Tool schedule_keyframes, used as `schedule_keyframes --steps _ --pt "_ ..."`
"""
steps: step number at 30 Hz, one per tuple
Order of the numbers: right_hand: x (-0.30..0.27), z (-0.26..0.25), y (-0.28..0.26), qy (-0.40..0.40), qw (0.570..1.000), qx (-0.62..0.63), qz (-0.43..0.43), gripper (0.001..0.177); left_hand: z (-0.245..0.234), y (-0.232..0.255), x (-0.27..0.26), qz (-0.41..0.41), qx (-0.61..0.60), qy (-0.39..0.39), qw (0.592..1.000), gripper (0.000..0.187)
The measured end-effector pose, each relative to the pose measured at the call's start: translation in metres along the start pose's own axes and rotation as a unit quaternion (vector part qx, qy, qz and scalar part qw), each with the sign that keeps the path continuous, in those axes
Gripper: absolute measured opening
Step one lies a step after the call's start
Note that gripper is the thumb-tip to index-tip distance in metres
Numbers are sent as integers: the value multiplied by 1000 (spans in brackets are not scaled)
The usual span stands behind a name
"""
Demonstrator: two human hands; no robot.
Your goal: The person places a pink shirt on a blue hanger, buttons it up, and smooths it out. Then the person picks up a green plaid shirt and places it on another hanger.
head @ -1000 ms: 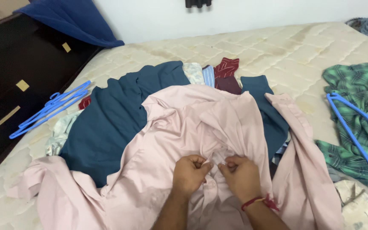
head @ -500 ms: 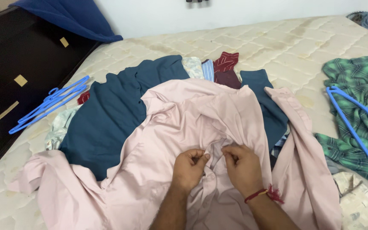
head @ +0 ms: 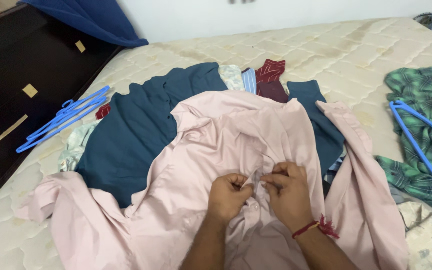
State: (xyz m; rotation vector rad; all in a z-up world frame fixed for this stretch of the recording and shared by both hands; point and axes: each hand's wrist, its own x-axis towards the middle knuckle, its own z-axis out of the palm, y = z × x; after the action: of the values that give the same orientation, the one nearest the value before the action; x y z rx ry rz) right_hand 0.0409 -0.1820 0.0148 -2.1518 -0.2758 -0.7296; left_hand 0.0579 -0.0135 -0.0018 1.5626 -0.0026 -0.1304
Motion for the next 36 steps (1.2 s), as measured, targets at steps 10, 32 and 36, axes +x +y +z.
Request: schedule_keyframes --steps 10,32,36 --pt "-1 -1 -4 23 995 49 -87 13 3 10 -5 4 25 16 1000 13" --pt "-2 6 11 -50 994 78 65 8 1 3 1 -9 56 26 998 21" --pt "-2 4 6 -50 982 146 106 6 3 6 -1 -20 65 34 997 19"
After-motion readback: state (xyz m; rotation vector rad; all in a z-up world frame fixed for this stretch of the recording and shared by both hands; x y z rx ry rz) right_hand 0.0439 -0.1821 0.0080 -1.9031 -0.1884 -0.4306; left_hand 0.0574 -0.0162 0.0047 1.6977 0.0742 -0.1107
